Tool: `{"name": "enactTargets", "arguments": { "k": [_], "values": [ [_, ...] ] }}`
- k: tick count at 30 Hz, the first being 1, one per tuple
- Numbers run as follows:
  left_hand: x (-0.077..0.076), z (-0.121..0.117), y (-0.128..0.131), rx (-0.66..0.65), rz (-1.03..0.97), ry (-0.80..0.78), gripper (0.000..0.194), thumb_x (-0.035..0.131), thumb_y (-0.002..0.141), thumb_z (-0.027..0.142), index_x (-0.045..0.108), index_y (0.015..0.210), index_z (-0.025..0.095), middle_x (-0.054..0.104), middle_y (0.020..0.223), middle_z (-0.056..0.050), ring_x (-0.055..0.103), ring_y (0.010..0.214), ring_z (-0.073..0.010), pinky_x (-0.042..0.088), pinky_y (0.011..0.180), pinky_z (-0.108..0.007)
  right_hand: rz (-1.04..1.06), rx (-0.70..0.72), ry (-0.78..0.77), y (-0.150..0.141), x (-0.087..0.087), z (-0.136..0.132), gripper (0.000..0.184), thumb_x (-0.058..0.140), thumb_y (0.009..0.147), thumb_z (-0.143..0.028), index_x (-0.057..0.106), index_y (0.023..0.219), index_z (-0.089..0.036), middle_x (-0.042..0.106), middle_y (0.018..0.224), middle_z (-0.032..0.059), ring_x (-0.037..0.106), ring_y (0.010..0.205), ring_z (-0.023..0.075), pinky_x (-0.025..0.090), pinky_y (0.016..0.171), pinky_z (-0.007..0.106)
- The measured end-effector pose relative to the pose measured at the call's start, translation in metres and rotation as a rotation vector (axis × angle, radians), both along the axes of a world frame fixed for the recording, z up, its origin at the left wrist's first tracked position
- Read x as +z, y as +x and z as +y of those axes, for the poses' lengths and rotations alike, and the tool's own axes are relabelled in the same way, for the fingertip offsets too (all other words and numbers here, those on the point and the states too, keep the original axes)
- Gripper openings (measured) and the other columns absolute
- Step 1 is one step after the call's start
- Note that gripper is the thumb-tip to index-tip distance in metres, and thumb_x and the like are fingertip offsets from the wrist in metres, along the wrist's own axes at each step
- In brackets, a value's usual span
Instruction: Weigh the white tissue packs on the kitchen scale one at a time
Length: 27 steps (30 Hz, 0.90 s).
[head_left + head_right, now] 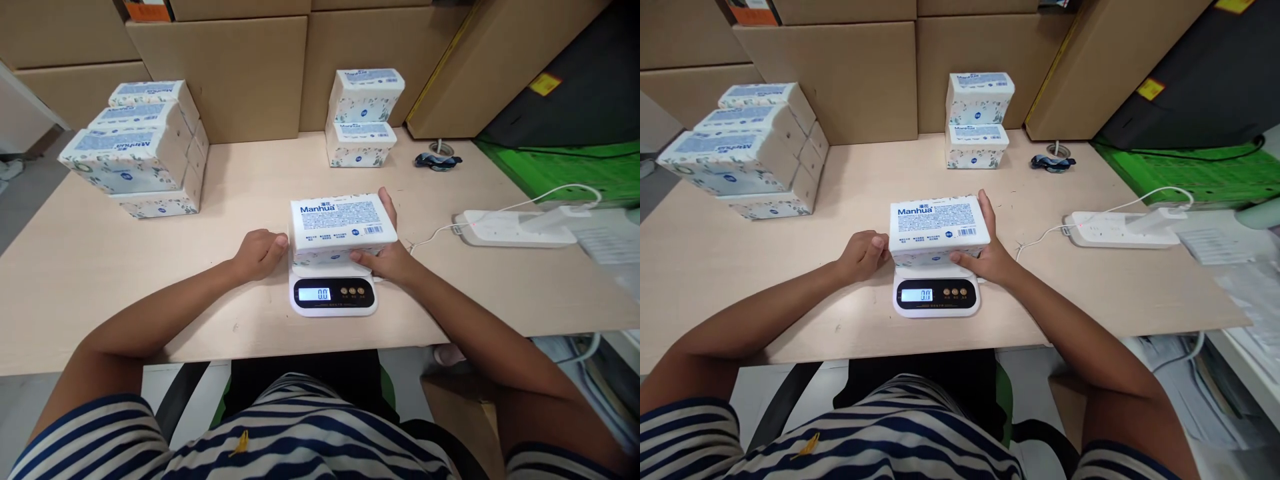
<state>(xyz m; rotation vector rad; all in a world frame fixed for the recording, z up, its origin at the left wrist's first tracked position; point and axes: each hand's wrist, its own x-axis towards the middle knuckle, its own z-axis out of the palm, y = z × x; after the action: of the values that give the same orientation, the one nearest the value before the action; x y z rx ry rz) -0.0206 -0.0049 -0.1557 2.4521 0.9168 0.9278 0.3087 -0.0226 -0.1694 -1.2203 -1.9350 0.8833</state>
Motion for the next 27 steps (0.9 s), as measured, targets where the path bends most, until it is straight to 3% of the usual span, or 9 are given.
{"name": "enactTargets", "arguments": {
  "k": [3,5,9,12,14,18,22,27],
  "values": [
    [0.005,-0.001,0.001,0.04,-0.053,-0.113,0.088,0.005,0.116,0.08,0.05,0.066,0.025,0.054,0.049,0.001,0.051,0.048,-0.0156,0.042,0.054,-0.031,-0.004,-0.113,0.118,0.002,-0.005,0.005,0.149,0.052,0.076,-0.111,-0.033,0.178,-0.043,0.004,0.197,0.0124,0.008,0.185,0.0406,0.028,0.143,0.075],
    [0.008,-0.001,0.003,0.076,-0.087,-0.188,0.089,0.006,0.113,0.086,0.05,0.065,0.025,0.051,0.048,0.001,0.049,0.047,-0.016,0.038,0.05,-0.031,-0.018,-0.209,0.218,0.007,-0.008,0.01,0.137,0.045,0.084,-0.106,-0.032,0.178,-0.043,-0.003,0.197,0.0102,0.0,0.186,0.0395,0.031,0.14,0.077],
    [0.011,0.002,0.003,0.145,-0.133,-0.272,0.091,0.009,0.109,0.093,0.05,0.064,0.025,0.053,0.052,0.0,0.05,0.05,-0.0167,0.04,0.052,-0.031,-0.05,-0.391,0.323,0.021,-0.011,0.021,0.108,0.026,0.1,-0.089,-0.036,0.176,-0.044,-0.005,0.197,0.0078,0.006,0.186,0.0368,0.041,0.132,0.078],
    [0.009,0.004,0.001,0.171,-0.125,-0.268,0.09,0.01,0.11,0.091,0.051,0.064,0.025,0.057,0.056,-0.002,0.052,0.053,-0.0166,0.042,0.054,-0.031,-0.004,-0.443,0.374,0.028,-0.014,0.027,0.094,-0.002,0.099,-0.084,-0.039,0.175,-0.042,-0.007,0.195,0.007,0.011,0.185,0.0356,0.044,0.129,0.076],
    [0.009,0.005,0.0,0.169,-0.118,-0.257,0.09,0.01,0.11,0.09,0.052,0.064,0.025,0.056,0.055,-0.002,0.051,0.052,-0.0169,0.041,0.053,-0.032,0.035,-0.453,0.391,0.03,-0.014,0.028,0.095,-0.009,0.096,-0.084,-0.04,0.175,-0.041,-0.004,0.195,0.008,0.013,0.184,0.0368,0.045,0.129,0.076],
    [0.013,0.004,0.0,0.164,-0.109,-0.231,0.091,0.008,0.109,0.092,0.051,0.064,0.026,0.052,0.052,-0.001,0.048,0.05,-0.017,0.04,0.052,-0.032,0.076,-0.449,0.399,0.028,-0.012,0.027,0.103,-0.002,0.091,-0.093,-0.037,0.175,-0.045,0.006,0.194,0.0098,0.017,0.182,0.0425,0.045,0.125,0.08],
    [0.017,0.001,0.004,0.153,-0.101,-0.202,0.094,0.006,0.106,0.095,0.05,0.062,0.026,0.057,0.053,-0.003,0.051,0.05,-0.017,0.043,0.053,-0.033,0.108,-0.408,0.42,0.027,-0.009,0.024,0.111,-0.006,0.084,-0.101,-0.037,0.175,-0.044,0.002,0.195,0.0102,0.014,0.183,0.0446,0.046,0.125,0.08],
    [0.015,-0.001,0.006,0.12,-0.092,-0.232,0.091,0.009,0.108,0.092,0.051,0.062,0.026,0.049,0.047,0.0,0.048,0.046,-0.0167,0.038,0.048,-0.031,0.023,-0.417,0.34,0.034,-0.01,0.026,0.109,-0.01,0.084,-0.098,-0.046,0.17,-0.041,0.003,0.195,0.0087,0.013,0.183,0.0427,0.044,0.127,0.078]
  ]
}}
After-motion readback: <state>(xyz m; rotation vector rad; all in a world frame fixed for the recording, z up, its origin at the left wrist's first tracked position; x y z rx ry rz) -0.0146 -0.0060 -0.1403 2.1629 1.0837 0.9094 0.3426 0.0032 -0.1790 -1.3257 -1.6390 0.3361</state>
